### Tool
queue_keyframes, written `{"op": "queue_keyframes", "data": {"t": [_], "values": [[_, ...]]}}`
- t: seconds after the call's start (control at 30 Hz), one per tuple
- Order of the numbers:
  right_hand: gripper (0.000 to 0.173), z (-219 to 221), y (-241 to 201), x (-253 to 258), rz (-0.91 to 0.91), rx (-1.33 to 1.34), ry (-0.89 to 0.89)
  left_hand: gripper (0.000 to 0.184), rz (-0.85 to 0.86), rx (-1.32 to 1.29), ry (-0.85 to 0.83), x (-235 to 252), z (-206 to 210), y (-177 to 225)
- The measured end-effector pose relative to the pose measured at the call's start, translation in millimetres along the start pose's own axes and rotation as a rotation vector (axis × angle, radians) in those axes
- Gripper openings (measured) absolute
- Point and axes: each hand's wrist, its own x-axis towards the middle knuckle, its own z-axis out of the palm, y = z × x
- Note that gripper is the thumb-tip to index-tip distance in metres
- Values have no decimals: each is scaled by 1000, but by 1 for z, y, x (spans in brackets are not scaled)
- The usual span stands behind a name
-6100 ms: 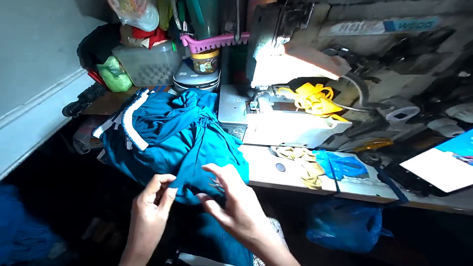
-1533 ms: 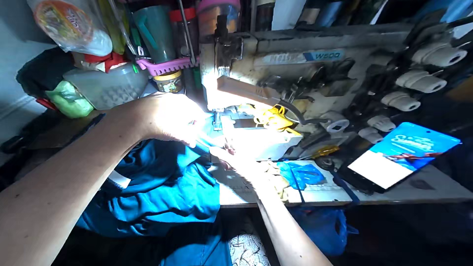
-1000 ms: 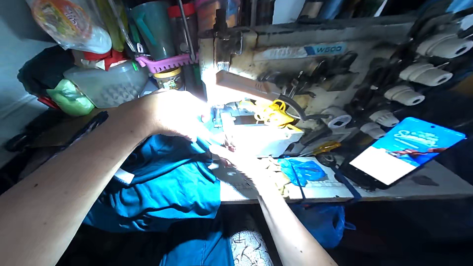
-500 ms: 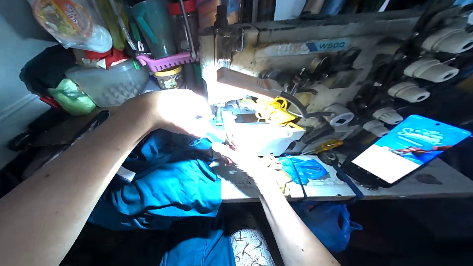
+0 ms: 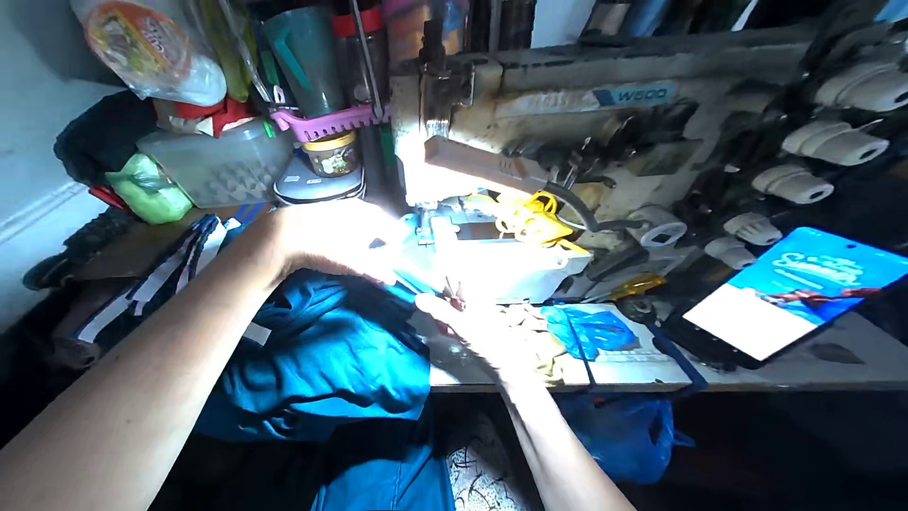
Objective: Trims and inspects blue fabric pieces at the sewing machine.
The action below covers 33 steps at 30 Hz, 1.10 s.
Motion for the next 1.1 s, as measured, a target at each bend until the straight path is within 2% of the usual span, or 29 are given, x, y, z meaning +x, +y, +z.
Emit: {"op": "queue_keyframes", "data": {"t": [0.1, 0.2, 0.27, 0.33, 0.4, 0.5, 0.57, 0.7, 0.77, 0.83, 0.9, 0.97, 1.1], "values": [[25, 2, 7, -2, 39, 25, -27, 21, -87, -36, -4, 5, 11, -7], [18, 5, 9, 0, 14, -7, -35, 22, -97, -62, 180, 15, 30, -22], [17, 8, 10, 0, -32, -25, -47, 34, -205, -96, 293, 24, 39, -18], [20, 14, 11, -2, -39, -40, -43, 45, -304, -97, 337, 41, 52, -17], [26, 19, 7, -6, 3, -103, -60, 49, -379, -53, 321, 56, 67, -14], [33, 25, 4, -11, -59, -239, -37, 31, -415, 71, 424, 73, 80, -9], [36, 24, 2, -12, -128, -272, -35, 29, -472, 133, 462, 78, 79, -14], [32, 13, -13, -16, -59, -275, 38, 31, -655, 86, 551, 71, 65, -50], [34, 3, -18, -21, 23, -371, 82, 27, -621, 22, 659, 56, 65, -73], [40, -3, -19, -22, 6, -503, 125, 23, -550, -57, 740, 38, 65, -81], [39, -5, -23, -18, -161, -694, 147, 24, -531, -188, 728, 19, 62, -68], [30, -2, -23, -7, -347, -868, 218, 22, -455, -386, 737, -3, 65, -52], [26, 13, -28, 18, -431, -1026, 234, 5, -289, -772, 736, -40, 88, 0]]}}
